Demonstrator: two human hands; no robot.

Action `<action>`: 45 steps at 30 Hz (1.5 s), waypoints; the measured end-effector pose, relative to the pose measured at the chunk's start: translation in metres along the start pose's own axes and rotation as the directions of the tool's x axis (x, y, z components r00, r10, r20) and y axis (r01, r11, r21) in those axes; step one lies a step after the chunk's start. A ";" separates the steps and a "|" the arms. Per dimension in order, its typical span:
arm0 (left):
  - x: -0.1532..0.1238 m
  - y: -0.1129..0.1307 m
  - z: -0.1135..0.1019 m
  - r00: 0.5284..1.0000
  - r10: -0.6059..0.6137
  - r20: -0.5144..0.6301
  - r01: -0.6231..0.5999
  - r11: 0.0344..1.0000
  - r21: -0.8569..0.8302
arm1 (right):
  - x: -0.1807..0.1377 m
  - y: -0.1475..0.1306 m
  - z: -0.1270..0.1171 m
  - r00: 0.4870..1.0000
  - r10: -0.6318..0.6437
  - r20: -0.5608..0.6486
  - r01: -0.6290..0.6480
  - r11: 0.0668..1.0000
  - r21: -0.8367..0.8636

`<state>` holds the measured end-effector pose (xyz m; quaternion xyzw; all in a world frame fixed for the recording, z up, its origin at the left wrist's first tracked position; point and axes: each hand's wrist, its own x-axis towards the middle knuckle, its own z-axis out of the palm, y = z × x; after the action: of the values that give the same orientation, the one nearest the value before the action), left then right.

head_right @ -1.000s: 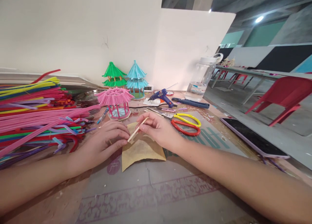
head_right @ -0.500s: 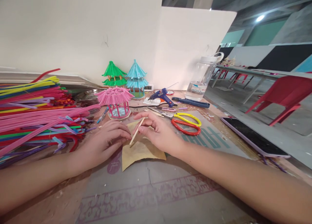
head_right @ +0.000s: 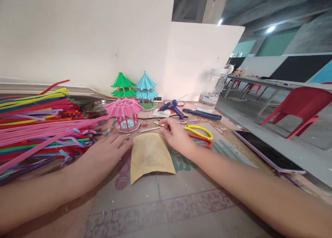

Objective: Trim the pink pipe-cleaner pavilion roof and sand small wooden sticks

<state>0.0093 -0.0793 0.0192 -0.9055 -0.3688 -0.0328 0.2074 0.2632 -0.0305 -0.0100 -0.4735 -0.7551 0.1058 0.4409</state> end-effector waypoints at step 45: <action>0.011 -0.013 0.007 0.997 0.060 -0.049 -0.077 0.826 -0.559 | 0.011 0.001 -0.001 0.871 -0.147 0.468 0.310 0.905 -0.293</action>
<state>0.0074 -0.0611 0.0194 -0.9385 -0.3075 -0.1451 -0.0606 0.2630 -0.0211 -0.0034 -0.4156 -0.8921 0.0155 0.1766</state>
